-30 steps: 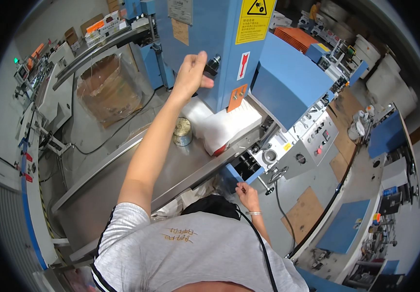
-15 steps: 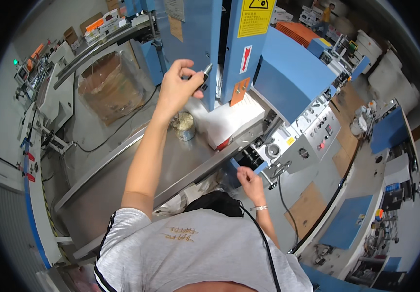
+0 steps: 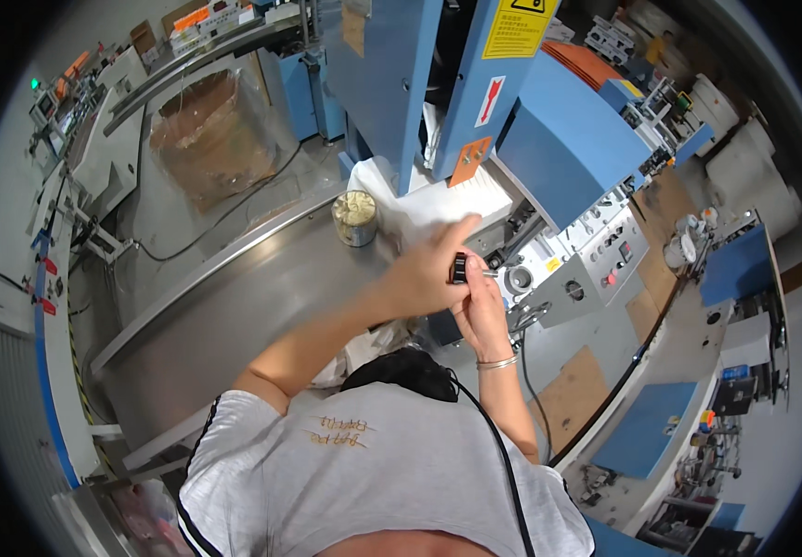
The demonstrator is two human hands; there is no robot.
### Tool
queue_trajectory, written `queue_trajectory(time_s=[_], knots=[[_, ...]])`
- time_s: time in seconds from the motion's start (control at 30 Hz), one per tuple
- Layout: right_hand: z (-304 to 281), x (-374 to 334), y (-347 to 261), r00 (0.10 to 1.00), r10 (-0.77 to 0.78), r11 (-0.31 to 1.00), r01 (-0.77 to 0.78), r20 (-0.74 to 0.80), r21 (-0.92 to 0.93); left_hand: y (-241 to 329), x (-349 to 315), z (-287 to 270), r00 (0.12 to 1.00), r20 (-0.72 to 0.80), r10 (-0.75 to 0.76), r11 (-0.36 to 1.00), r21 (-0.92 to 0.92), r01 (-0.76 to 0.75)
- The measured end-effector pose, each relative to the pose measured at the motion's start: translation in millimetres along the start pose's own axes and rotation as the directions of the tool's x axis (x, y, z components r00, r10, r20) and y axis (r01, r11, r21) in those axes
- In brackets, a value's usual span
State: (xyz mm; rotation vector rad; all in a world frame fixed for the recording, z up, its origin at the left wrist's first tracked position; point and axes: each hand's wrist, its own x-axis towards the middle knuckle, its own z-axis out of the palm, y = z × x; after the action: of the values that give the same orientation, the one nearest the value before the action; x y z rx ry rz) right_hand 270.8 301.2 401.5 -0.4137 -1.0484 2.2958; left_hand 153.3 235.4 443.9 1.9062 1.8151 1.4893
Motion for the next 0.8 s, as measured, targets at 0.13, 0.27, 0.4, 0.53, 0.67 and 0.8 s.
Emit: queue_trajectory(time_s=[0.13, 0.27, 0.4, 0.53, 0.67, 0.8], knots=[[2.1, -3.5, -4.9, 0.988, -0.055, 0.998, 0.050, -0.142, -0.044, -27.2, 28.0, -17.6, 0.978, -0.182, -0.102, 0.994, -0.050, 0.094], [-5.5, -0.8, 5.8, 0.990, 0.037, 0.999, -0.039, -0.137, -0.014, -63.2, 76.6, -34.0, 0.708, -0.703, 0.069, 0.961, 0.238, 0.142], [6.6, -2.8, 16.2, 0.982, 0.095, 0.941, -0.142, -0.164, -0.306, -88.7, 96.7, -46.3, 0.790, -0.613, -0.014, 0.890, 0.353, 0.290], [6.3, -8.9, 30.7, 0.987, 0.087, 0.859, -0.144, -0.138, -0.492, -83.8, 83.7, -62.3, 0.723, -0.643, -0.252, 0.900, 0.120, 0.419], [1.0, -3.4, 54.3, 0.986, 0.100, 0.741, -0.166, -0.137, -0.651, -98.3, 46.8, -101.0, 0.695, -0.710, -0.115, 0.904, 0.216, 0.370], [11.4, 21.0, 86.5, 0.989, -0.039, 0.380, 0.148, 0.144, -0.913, -107.7, 12.5, -149.3, 0.670, -0.711, -0.215, 0.878, 0.159, 0.451]])
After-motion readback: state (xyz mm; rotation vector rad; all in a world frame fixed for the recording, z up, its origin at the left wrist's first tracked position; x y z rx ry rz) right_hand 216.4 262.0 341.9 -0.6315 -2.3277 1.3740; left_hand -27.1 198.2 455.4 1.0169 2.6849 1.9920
